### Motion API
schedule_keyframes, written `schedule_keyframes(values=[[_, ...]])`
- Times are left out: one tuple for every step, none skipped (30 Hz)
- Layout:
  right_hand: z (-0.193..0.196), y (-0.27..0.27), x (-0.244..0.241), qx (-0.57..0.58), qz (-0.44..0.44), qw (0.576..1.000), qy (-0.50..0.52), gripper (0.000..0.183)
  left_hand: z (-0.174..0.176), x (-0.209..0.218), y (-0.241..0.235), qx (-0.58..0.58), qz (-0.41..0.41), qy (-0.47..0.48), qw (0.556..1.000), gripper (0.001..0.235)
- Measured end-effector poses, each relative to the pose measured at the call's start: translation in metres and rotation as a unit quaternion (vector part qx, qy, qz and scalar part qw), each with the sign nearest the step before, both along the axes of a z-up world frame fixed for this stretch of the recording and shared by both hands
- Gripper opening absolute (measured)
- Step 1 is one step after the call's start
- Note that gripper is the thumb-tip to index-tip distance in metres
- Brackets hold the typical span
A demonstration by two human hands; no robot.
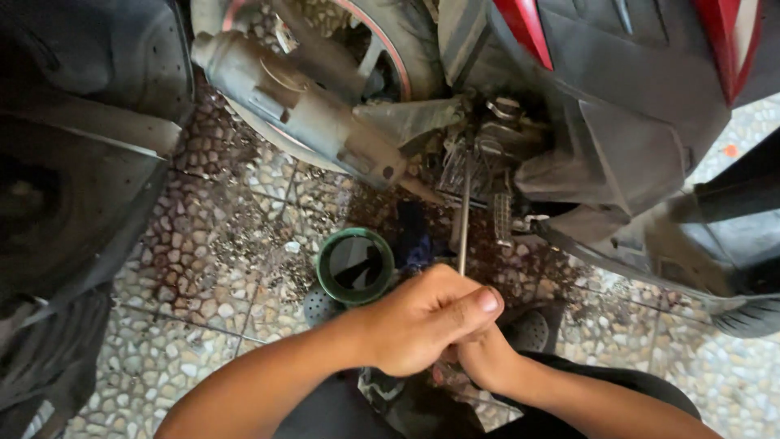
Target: The person sits on the floor beside a red scooter and uses an L-shaped socket wrench to loosen and remove a bolt from the engine area, handling the removed bolt and a small metal part. They then reposition the wrench and continue turning bolts on the engine casing.
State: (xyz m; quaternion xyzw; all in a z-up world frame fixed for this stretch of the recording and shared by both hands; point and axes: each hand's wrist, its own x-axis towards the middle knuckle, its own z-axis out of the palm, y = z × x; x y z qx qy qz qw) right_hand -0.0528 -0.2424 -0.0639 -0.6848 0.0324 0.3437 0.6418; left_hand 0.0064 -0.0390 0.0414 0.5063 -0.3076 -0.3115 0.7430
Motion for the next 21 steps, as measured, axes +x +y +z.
schedule_keyframes(values=[[-0.007,-0.006,0.001,0.004,0.0,1.0,-0.002,0.032,0.003,0.002,0.003,0.004,0.0,-0.002,1.0,0.057],[-0.014,-0.012,-0.001,0.027,0.051,0.993,-0.103,0.031,0.007,0.004,0.005,0.016,0.03,-0.035,0.999,0.059],[-0.021,-0.018,-0.002,0.05,0.101,0.973,-0.202,0.03,0.009,0.006,0.007,0.028,0.059,-0.069,0.996,0.06],[0.013,-0.016,0.007,0.05,0.099,0.973,-0.2,0.03,-0.001,0.0,0.015,0.028,0.057,-0.067,0.996,0.06],[0.047,-0.013,0.016,-0.053,0.128,0.984,-0.11,0.035,-0.011,-0.005,0.022,-0.056,0.091,-0.024,0.994,0.058],[0.081,-0.009,0.025,-0.151,0.155,0.976,-0.013,0.044,-0.02,-0.01,0.031,-0.139,0.121,0.02,0.983,0.057],[0.091,0.004,0.036,-0.15,0.15,0.977,-0.009,0.044,-0.026,-0.009,0.036,-0.138,0.116,0.024,0.983,0.057],[0.101,0.015,0.04,-0.163,0.137,0.977,0.032,0.047,-0.032,-0.013,0.039,-0.202,0.147,0.127,0.96,0.056],[0.113,0.027,0.044,-0.175,0.123,0.974,0.073,0.051,-0.036,-0.02,0.043,-0.261,0.176,0.228,0.921,0.058],[0.113,0.031,0.047,-0.178,0.123,0.974,0.066,0.051,-0.04,-0.015,0.045,-0.265,0.175,0.222,0.922,0.058],[0.114,0.036,0.05,-0.2,0.124,0.97,0.067,0.049,-0.043,-0.011,0.047,-0.261,0.191,0.227,0.919,0.058],[0.114,0.042,0.05,-0.219,0.123,0.965,0.074,0.048,-0.047,-0.01,0.05,-0.254,0.206,0.237,0.915,0.057],[0.09,0.035,0.042,-0.22,0.121,0.965,0.074,0.048,-0.05,-0.009,0.048,-0.255,0.204,0.237,0.915,0.057],[0.066,0.028,0.035,-0.188,0.123,0.974,0.02,0.049,-0.054,-0.01,0.046,-0.217,0.208,0.192,0.934,0.055],[0.041,0.02,0.028,-0.155,0.124,0.98,-0.034,0.049,-0.057,-0.011,0.043,-0.179,0.21,0.146,0.95,0.052],[0.024,0.011,0.024,-0.155,0.129,0.979,-0.034,0.049,-0.051,-0.013,0.039,-0.179,0.215,0.146,0.949,0.052],[0.008,0.0,0.022,-0.065,0.121,0.99,-0.015,0.043,-0.044,-0.014,0.034,-0.111,0.228,0.068,0.965,0.05],[-0.01,-0.009,0.019,0.028,0.112,0.993,0.005,0.039,-0.037,-0.014,0.029,-0.038,0.238,-0.011,0.97,0.048],[-0.011,-0.013,0.017,0.029,0.116,0.993,0.006,0.039,-0.033,-0.016,0.028,-0.037,0.242,-0.011,0.97,0.048],[-0.012,-0.017,0.015,0.06,0.104,0.993,0.008,0.04,-0.029,-0.017,0.025,-0.01,0.25,-0.033,0.968,0.048],[-0.013,-0.022,0.014,0.091,0.093,0.991,0.011,0.042,-0.025,-0.017,0.022,0.018,0.257,-0.056,0.965,0.047]])
